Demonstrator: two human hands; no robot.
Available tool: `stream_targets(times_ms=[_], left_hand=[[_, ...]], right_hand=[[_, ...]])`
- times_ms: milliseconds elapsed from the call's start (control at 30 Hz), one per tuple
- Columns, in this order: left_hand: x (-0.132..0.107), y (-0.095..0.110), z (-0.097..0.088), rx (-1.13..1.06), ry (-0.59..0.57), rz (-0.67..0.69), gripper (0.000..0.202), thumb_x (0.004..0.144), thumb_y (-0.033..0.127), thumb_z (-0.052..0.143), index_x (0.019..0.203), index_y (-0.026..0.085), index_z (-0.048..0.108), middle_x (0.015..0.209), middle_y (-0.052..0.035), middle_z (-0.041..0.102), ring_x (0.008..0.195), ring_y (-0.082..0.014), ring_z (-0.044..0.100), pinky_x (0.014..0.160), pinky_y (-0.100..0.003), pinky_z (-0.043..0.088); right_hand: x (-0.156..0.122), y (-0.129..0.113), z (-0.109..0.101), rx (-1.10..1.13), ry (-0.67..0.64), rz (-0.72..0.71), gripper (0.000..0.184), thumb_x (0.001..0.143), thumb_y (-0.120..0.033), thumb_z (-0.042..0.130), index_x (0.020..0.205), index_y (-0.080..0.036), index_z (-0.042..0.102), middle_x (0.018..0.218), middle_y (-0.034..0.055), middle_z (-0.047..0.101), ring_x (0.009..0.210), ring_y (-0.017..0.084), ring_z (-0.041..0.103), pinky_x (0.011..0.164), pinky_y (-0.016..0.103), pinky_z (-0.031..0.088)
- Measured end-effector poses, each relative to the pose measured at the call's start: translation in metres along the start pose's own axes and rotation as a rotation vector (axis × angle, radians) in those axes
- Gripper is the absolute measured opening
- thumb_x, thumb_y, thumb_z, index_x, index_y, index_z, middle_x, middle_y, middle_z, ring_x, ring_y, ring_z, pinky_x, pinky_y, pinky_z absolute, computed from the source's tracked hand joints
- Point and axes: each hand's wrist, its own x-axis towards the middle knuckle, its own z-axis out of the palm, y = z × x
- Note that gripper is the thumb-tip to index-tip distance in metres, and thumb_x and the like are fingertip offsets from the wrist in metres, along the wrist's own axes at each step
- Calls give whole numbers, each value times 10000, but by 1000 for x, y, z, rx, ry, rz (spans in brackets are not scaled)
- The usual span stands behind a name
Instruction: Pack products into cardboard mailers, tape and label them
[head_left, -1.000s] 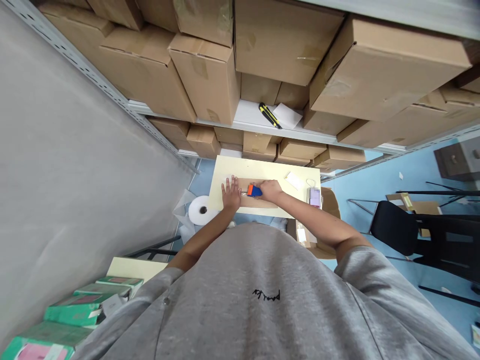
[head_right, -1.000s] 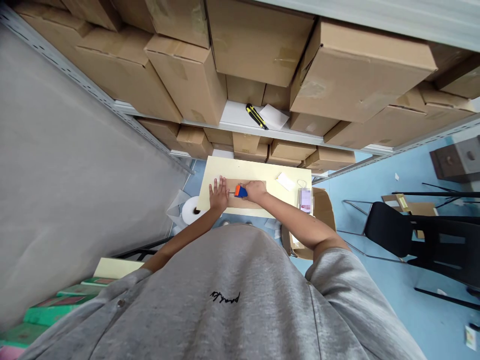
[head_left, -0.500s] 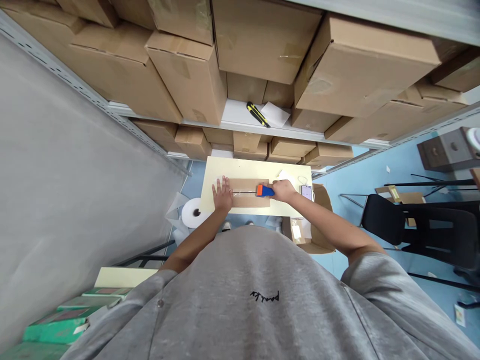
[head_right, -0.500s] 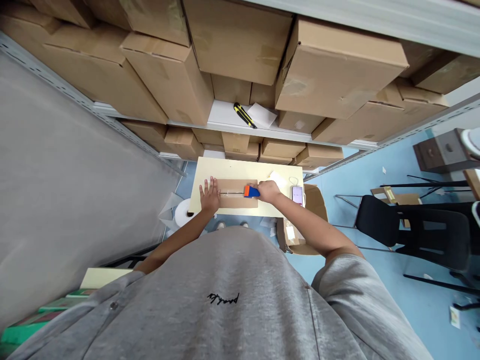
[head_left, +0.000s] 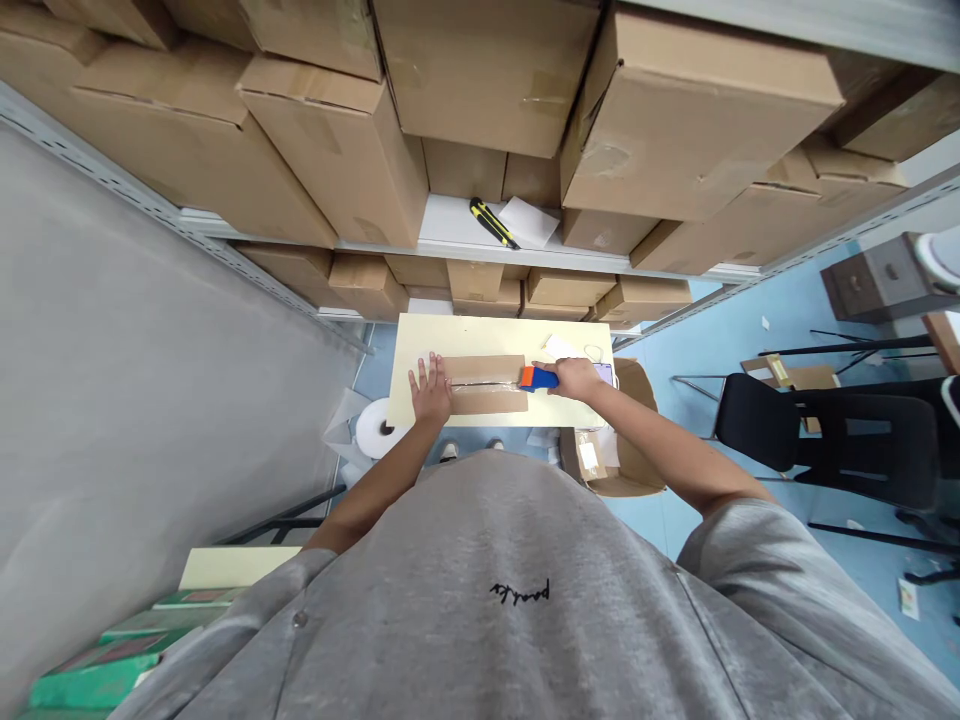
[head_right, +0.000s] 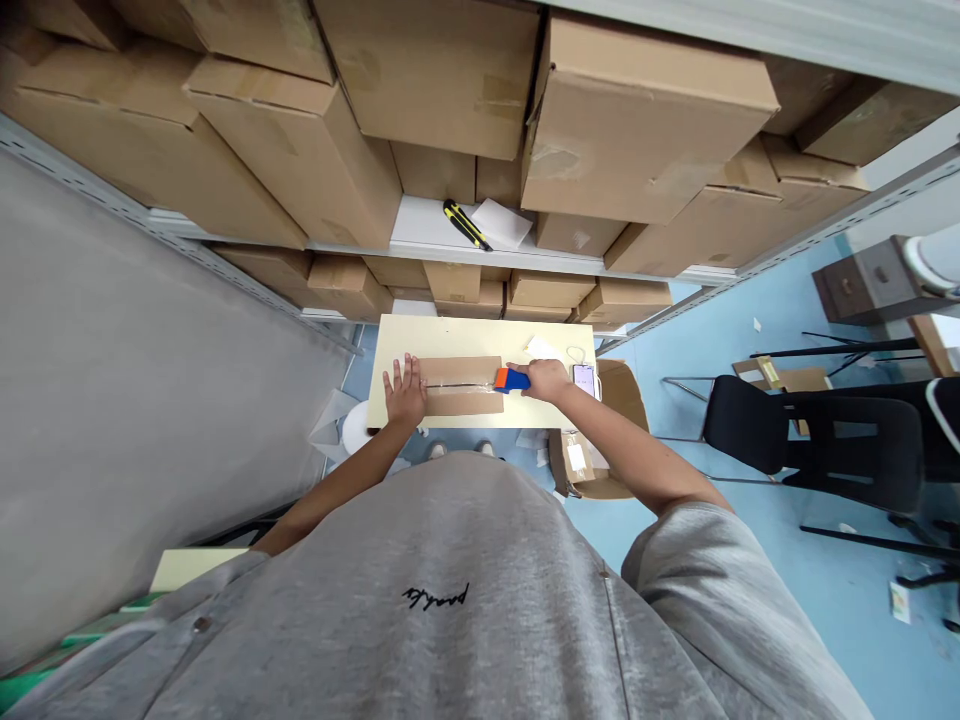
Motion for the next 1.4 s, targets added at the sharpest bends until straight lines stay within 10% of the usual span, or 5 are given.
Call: stream_targets(times_ms=[533,700,867,1400], left_hand=[[2,7,-6,67,13,21,695,1058,254,263,1718,74,137,1801,-132,121,1677,-309,-35,1337,-630,-37],[10,62,-4,10,-55,249,778,967,88,327,1727,146,170,1810,-91,57,1674,-271,-85,1345,-623,-15],[15,117,11,-59,-145,273,749,1052,432,409,1726,183,199,1800,-149,36,1667,-374,-77,1250,-764,-109],[16,113,14,-4,-174,342,706,1058,544,420,1711,349,236,1813,-86,2,1664,-394,-87,1218,-791,-132]], right_hand=[[7,24,32,-2,-1,2,839,951,-428,687,1695,-388,302,1305,122,711,1143,327,693,865,352,490],[11,22,33,-24,-6,-29,851,961,-414,679,1706,-373,271,1327,146,687,1151,339,676,884,362,482],[9,30,36,16,-11,-29,854,969,-395,664,1714,-367,246,1344,156,668,1176,350,660,914,376,478],[27,27,53,27,-43,-27,767,988,-308,567,1701,-366,292,1338,161,670,1156,348,666,934,409,470]])
